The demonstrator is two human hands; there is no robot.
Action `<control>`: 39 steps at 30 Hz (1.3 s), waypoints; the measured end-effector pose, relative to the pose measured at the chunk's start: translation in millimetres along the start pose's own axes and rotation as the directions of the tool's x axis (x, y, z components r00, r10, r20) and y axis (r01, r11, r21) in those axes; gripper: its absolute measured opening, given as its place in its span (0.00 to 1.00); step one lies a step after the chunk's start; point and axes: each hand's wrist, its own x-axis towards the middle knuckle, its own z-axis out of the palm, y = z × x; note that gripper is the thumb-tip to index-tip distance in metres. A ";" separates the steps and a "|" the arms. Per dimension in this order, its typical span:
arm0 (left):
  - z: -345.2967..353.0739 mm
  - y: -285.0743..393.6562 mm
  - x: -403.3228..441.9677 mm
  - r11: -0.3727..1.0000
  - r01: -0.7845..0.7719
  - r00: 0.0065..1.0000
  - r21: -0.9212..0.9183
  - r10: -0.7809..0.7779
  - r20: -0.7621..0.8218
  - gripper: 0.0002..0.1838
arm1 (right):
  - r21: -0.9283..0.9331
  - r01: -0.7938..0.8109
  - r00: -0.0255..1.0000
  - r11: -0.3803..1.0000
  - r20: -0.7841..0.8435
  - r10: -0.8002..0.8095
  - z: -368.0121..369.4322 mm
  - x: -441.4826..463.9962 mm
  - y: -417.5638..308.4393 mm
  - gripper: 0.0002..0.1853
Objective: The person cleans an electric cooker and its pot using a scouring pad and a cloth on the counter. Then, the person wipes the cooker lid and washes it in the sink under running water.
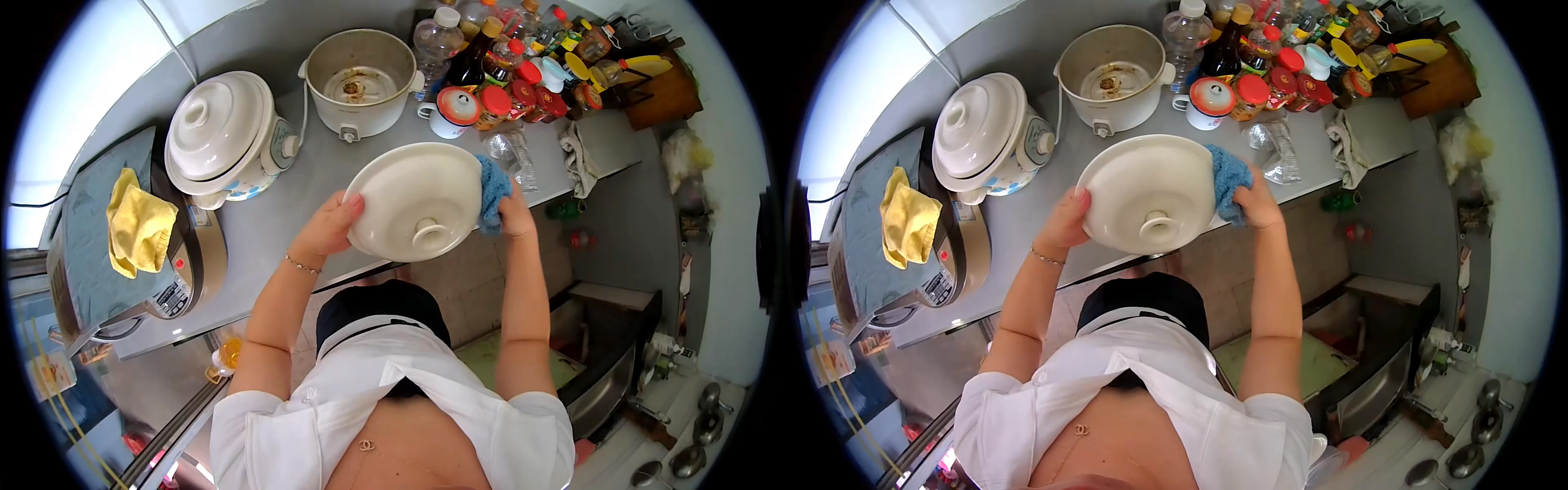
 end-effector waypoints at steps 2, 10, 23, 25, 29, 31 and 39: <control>1.8 9.9 -5.9 0.999 -0.010 1.000 0.049 0.010 0.007 0.25 | -0.151 -0.020 0.995 0.988 0.094 0.034 6.2 10.9 -20.9 0.25; -3.4 20.4 -31.5 0.969 0.156 0.981 0.189 -0.130 -0.141 0.25 | -0.298 -0.060 0.899 0.953 0.398 0.181 40.8 72.4 -10.9 0.27; -30.0 -36.5 -19.6 0.947 0.136 0.929 0.292 -0.020 -0.369 0.25 | -0.829 0.133 0.981 0.544 0.030 -0.194 112.3 104.9 60.1 0.27; -29.6 -31.2 -25.4 0.963 0.116 0.902 0.241 -0.001 -0.432 0.27 | -0.540 0.003 0.981 0.842 -0.163 -0.108 52.3 122.9 103.5 0.25; -34.2 -19.5 -17.4 0.998 0.055 0.878 0.010 -0.043 -0.478 0.31 | -0.008 -0.085 0.996 0.996 -0.024 0.085 80.1 60.9 23.1 0.22; -47.7 -27.3 -2.5 0.999 0.000 0.907 0.051 0.021 -0.421 0.29 | -0.271 0.186 0.983 0.944 0.052 -0.179 106.9 40.8 26.7 0.22; -22.7 -36.7 37.3 0.992 -0.122 0.909 0.025 0.122 -0.399 0.28 | -0.883 0.101 0.918 0.458 -0.095 -0.385 149.9 53.7 42.8 0.26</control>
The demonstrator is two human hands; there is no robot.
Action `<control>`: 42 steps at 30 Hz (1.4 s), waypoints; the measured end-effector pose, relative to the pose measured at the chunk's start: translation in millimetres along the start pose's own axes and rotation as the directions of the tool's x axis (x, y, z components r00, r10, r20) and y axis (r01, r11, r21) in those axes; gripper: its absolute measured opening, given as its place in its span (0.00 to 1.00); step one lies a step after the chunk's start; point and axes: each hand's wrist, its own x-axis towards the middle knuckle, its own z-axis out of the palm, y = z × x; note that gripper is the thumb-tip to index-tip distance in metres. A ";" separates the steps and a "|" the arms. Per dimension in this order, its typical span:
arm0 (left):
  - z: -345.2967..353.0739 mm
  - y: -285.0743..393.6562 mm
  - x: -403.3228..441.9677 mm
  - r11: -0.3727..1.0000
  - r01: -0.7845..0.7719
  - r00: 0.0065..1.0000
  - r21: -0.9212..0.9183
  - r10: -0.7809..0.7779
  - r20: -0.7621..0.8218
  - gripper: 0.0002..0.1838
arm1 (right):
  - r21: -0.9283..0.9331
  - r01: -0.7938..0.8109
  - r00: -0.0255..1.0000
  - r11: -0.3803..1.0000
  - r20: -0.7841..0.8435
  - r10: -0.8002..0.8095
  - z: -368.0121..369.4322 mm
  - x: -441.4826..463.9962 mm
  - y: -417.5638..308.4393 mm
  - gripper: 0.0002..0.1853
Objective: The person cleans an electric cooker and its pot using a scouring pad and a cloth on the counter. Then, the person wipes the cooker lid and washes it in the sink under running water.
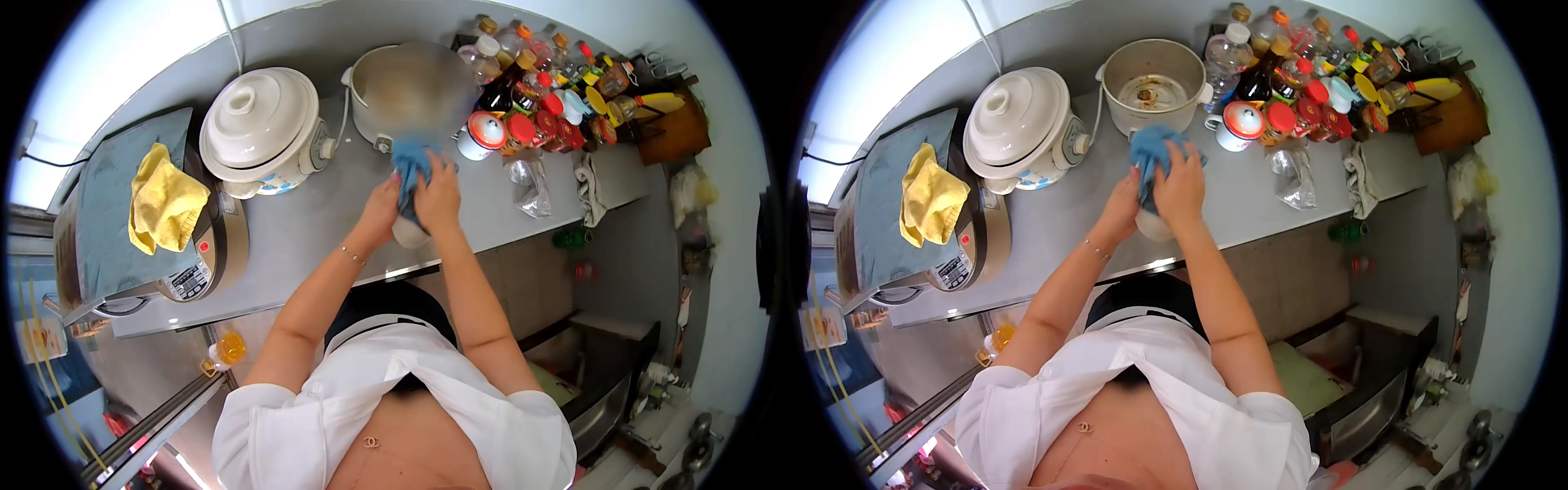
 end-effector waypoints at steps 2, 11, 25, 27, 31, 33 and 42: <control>13.3 -5.9 2.7 0.999 0.041 0.999 0.012 -0.041 0.018 0.26 | 0.135 -0.250 0.967 0.959 0.080 0.241 -11.9 26.1 18.9 0.24; 70.9 -46.6 16.1 0.955 0.000 0.990 0.297 -0.041 0.133 0.25 | -0.236 -0.025 0.938 0.971 -0.342 -0.059 -83.1 -44.9 40.6 0.26; 326.5 -213.9 -35.8 0.958 0.267 0.776 0.105 -0.278 0.566 0.31 | 0.990 0.138 0.643 0.032 -0.114 0.757 -330.8 -279.0 296.5 0.21; 366.6 -241.8 -43.1 0.945 0.313 0.692 0.096 -0.296 0.659 0.31 | 0.944 0.294 0.572 0.147 -0.297 0.765 -359.0 -323.2 295.9 0.24; 423.4 -302.5 -58.0 0.923 0.290 0.579 0.254 -0.380 0.721 0.31 | 0.795 0.395 0.340 0.460 -0.592 0.731 -382.2 -360.9 280.2 0.25; 450.1 -329.3 -73.1 0.911 0.238 0.557 0.336 -0.412 0.721 0.29 | 0.373 -0.273 0.343 0.887 -0.823 0.452 -389.9 -367.9 276.8 0.26; 559.0 -424.1 -91.3 0.894 -0.209 0.186 0.396 -0.361 0.914 0.25 | 0.380 -0.454 -0.155 0.806 -0.924 0.348 -462.5 -401.8 343.1 0.28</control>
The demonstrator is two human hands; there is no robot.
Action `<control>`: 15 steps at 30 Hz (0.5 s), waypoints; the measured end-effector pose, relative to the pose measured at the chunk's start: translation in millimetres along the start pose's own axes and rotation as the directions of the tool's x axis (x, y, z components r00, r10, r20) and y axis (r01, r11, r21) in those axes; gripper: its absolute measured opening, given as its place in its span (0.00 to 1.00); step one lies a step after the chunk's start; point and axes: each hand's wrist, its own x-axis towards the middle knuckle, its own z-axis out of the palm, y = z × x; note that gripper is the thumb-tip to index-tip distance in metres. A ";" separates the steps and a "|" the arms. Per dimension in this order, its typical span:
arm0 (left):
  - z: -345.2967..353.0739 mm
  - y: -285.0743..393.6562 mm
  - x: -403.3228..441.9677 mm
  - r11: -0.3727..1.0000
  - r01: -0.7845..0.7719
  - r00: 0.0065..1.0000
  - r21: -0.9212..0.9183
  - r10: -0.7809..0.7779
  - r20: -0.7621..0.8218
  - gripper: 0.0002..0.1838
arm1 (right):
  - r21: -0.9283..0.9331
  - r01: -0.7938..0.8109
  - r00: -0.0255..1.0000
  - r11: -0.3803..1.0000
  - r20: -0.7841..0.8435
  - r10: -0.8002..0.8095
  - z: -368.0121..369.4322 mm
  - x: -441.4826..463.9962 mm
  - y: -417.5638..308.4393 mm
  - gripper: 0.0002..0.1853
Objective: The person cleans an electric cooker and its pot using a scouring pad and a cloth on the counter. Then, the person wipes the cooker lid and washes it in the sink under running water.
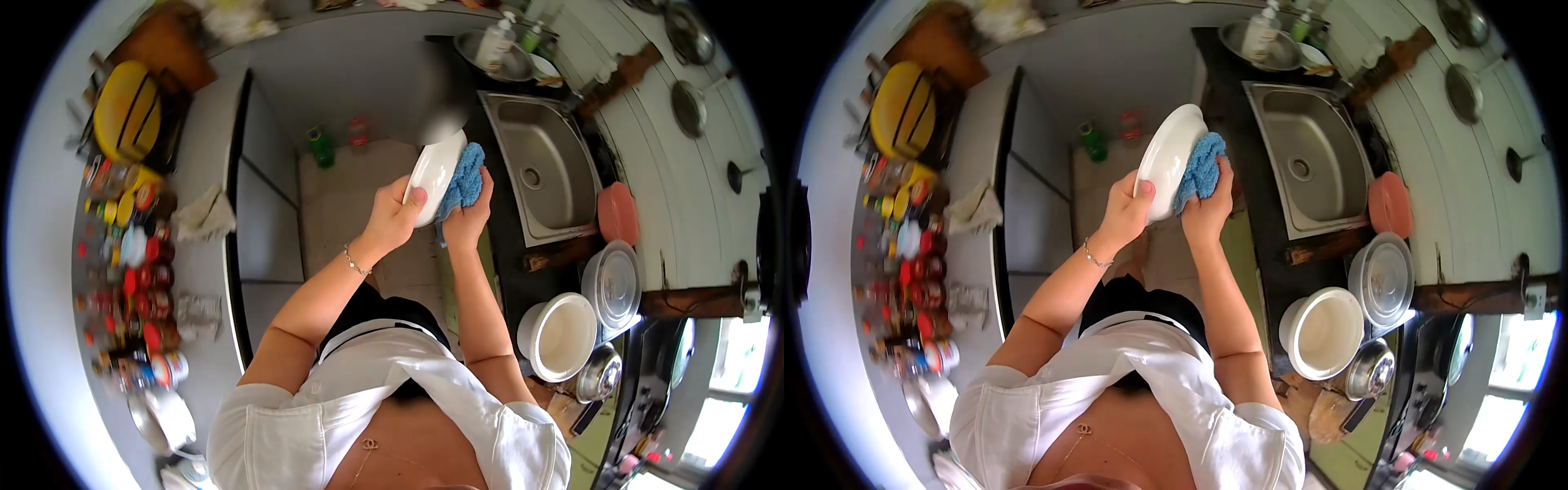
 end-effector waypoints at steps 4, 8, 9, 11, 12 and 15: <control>7.5 -32.1 71.9 0.980 -0.178 0.975 0.089 0.163 0.149 0.24 | 0.024 -0.049 0.985 0.999 -0.162 0.053 13.7 64.3 19.8 0.23; 15.8 -58.6 144.1 0.989 -0.142 0.952 -0.029 0.145 0.270 0.22 | 0.218 -0.176 0.916 0.960 -0.321 0.241 20.6 131.4 70.7 0.16; 23.0 -67.5 160.4 0.989 -0.087 0.955 -0.120 0.117 0.273 0.21 | 0.352 -0.219 0.865 0.910 -0.361 0.348 17.5 148.3 68.3 0.16; 37.9 -90.5 191.3 0.958 0.135 0.934 -0.252 -0.038 0.355 0.21 | 0.522 -0.245 0.771 0.817 -0.405 0.491 -0.7 174.2 62.1 0.14; 44.4 -104.8 206.4 0.917 0.293 0.889 -0.271 -0.156 0.431 0.22 | 0.507 -0.241 0.772 0.828 -0.417 0.480 -12.8 180.6 70.0 0.15; 78.0 -121.4 250.8 0.642 0.616 0.754 -0.457 -0.312 0.578 0.24 | 0.557 -0.215 0.769 0.802 -0.409 0.491 -52.6 193.2 101.6 0.17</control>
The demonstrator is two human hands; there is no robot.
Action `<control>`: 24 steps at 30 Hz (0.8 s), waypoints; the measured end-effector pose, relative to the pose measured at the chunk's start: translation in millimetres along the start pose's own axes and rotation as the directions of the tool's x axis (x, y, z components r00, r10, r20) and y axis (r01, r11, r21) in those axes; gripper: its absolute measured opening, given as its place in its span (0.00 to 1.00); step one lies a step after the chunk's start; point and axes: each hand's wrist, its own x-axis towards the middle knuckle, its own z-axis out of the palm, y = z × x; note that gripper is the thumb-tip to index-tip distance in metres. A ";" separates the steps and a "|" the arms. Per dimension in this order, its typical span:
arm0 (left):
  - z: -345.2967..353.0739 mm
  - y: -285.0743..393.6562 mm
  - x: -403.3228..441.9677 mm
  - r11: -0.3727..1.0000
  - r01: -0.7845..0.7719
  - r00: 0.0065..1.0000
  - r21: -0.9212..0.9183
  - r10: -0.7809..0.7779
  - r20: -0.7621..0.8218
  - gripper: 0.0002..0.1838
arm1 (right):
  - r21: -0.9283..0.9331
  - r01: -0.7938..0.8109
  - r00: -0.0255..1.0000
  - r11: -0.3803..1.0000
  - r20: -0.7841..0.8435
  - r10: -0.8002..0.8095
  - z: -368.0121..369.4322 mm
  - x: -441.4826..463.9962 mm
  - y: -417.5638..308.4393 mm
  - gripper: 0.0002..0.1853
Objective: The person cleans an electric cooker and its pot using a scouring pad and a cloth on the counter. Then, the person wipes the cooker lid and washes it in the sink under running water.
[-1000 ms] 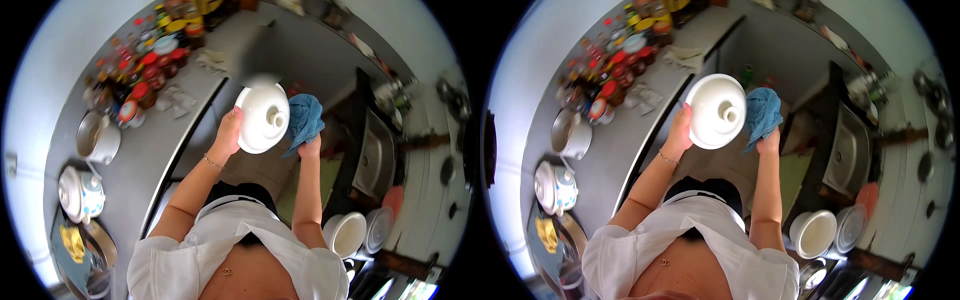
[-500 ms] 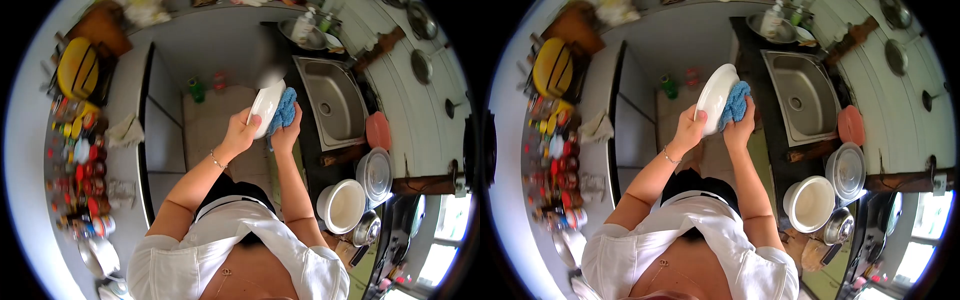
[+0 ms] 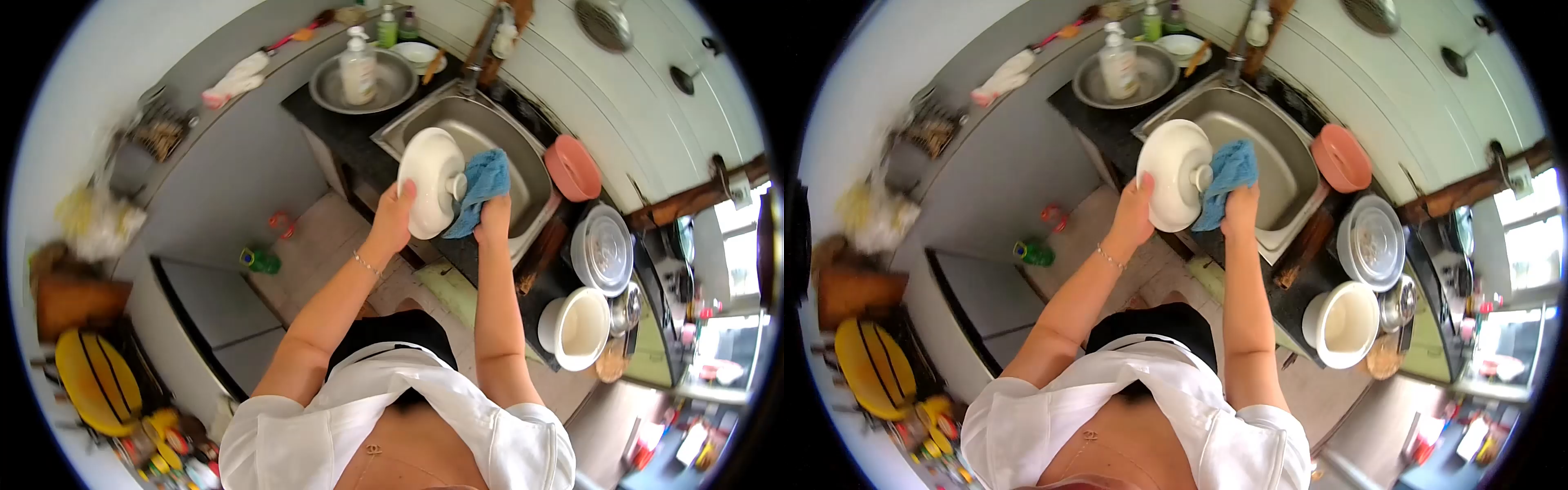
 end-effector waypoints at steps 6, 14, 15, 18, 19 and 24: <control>-16.6 -29.7 105.2 0.892 0.272 0.961 -0.362 -0.235 0.143 0.30 | 0.281 0.095 0.995 0.955 -0.062 -0.081 -64.5 70.8 -33.5 0.21; -49.9 -73.1 200.4 0.842 0.390 0.921 -0.373 -0.368 0.130 0.31 | -0.090 -0.078 0.996 0.993 0.047 0.082 -82.7 259.8 17.4 0.21; -50.6 -73.5 209.7 0.833 0.415 0.909 -0.366 -0.400 0.120 0.31 | -0.137 -0.119 0.989 0.983 0.071 0.130 -79.6 288.1 24.6 0.22; -54.8 -73.8 226.3 0.799 0.487 0.868 -0.353 -0.488 0.092 0.31 | -0.198 -0.095 0.992 0.976 0.067 0.110 -20.6 338.6 14.0 0.22; -54.1 -73.2 231.8 0.792 0.502 0.860 -0.347 -0.502 0.098 0.31 | -0.234 -0.096 0.987 0.967 0.101 0.123 -19.9 367.5 24.3 0.21; -47.6 -78.2 263.7 0.796 0.533 0.844 -0.287 -0.522 0.120 0.30 | -0.469 0.039 0.964 0.883 0.251 0.091 -19.3 418.4 60.2 0.18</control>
